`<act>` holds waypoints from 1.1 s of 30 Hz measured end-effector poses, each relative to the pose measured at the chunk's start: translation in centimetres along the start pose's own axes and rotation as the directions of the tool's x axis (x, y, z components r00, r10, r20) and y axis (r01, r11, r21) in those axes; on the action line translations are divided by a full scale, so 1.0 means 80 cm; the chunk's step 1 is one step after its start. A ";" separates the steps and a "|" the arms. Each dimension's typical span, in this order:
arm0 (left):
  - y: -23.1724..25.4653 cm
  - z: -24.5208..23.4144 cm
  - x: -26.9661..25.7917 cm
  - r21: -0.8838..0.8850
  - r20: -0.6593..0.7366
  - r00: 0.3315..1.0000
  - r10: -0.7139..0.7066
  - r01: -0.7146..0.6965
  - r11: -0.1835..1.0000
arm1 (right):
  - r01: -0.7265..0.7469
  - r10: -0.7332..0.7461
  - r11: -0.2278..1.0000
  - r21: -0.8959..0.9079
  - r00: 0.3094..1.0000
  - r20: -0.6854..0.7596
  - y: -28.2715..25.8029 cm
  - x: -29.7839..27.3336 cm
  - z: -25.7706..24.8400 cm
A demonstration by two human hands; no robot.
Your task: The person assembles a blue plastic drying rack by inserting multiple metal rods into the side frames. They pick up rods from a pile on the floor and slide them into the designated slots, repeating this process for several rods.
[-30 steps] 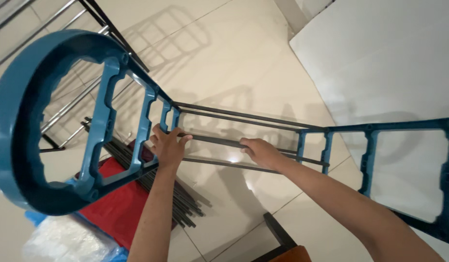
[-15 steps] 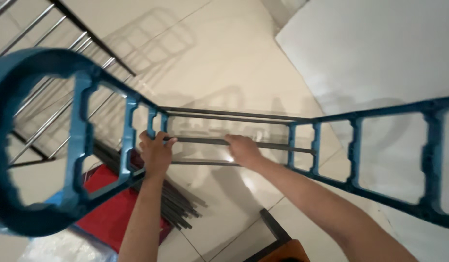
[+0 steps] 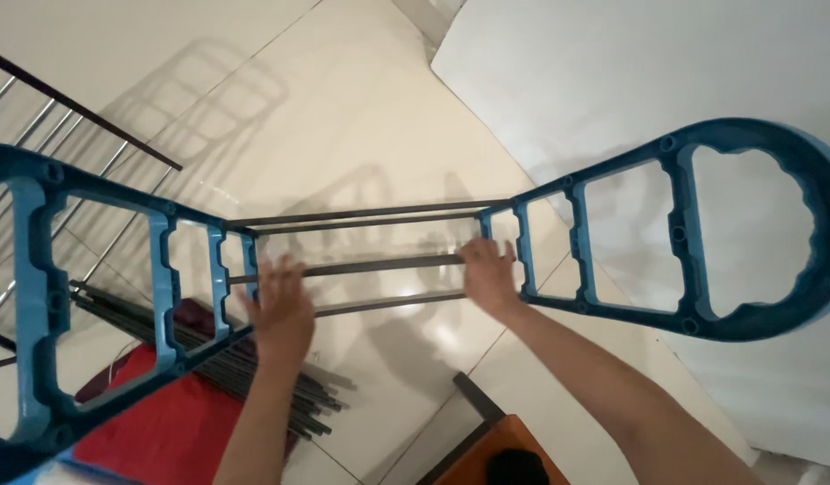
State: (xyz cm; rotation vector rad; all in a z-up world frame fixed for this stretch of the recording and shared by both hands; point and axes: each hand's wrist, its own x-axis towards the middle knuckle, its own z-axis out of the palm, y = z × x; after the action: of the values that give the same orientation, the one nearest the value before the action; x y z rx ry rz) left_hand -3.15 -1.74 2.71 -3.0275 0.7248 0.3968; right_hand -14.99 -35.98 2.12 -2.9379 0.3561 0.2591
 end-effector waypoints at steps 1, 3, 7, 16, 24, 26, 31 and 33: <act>0.013 0.000 0.001 0.036 0.032 0.999 0.044 -0.045 0.998 | -0.032 0.032 0.999 0.004 0.999 -0.008 0.012 -0.004 -0.001; 0.036 0.004 0.005 0.100 0.096 0.988 0.125 -0.134 0.986 | -0.044 0.046 0.998 0.046 0.997 -0.055 0.025 -0.013 0.001; 0.069 0.011 0.002 -0.065 0.003 0.990 0.144 -0.144 0.987 | 0.018 -0.013 0.999 0.030 0.984 -0.180 0.030 -0.022 0.007; 0.048 0.014 0.016 -0.095 -0.116 0.993 0.036 -0.047 0.994 | 0.028 -0.026 1.000 0.006 0.971 -0.240 0.023 -0.027 0.004; 0.051 0.023 0.019 -0.143 -0.172 0.984 0.036 -0.061 0.988 | -0.019 0.056 0.991 0.134 0.960 -0.276 0.024 -0.030 0.012; 0.051 0.022 0.018 -0.125 -0.192 0.980 0.044 -0.069 0.990 | -0.041 0.082 0.986 0.159 0.963 -0.256 0.026 -0.032 0.014; 0.049 0.020 0.017 -0.101 -0.201 0.978 0.061 -0.083 0.992 | -0.138 0.175 0.970 0.202 0.967 -0.182 0.035 -0.032 0.021; 0.049 0.019 0.016 -0.076 -0.209 0.976 0.063 -0.080 0.994 | -0.137 0.182 0.965 0.222 0.964 -0.194 0.039 -0.032 0.022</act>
State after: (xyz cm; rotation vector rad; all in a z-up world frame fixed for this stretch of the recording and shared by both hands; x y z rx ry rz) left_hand -4.22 -5.72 1.15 -3.1626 0.8505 0.1154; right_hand -18.45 -38.11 0.44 -2.7376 0.6136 -0.0721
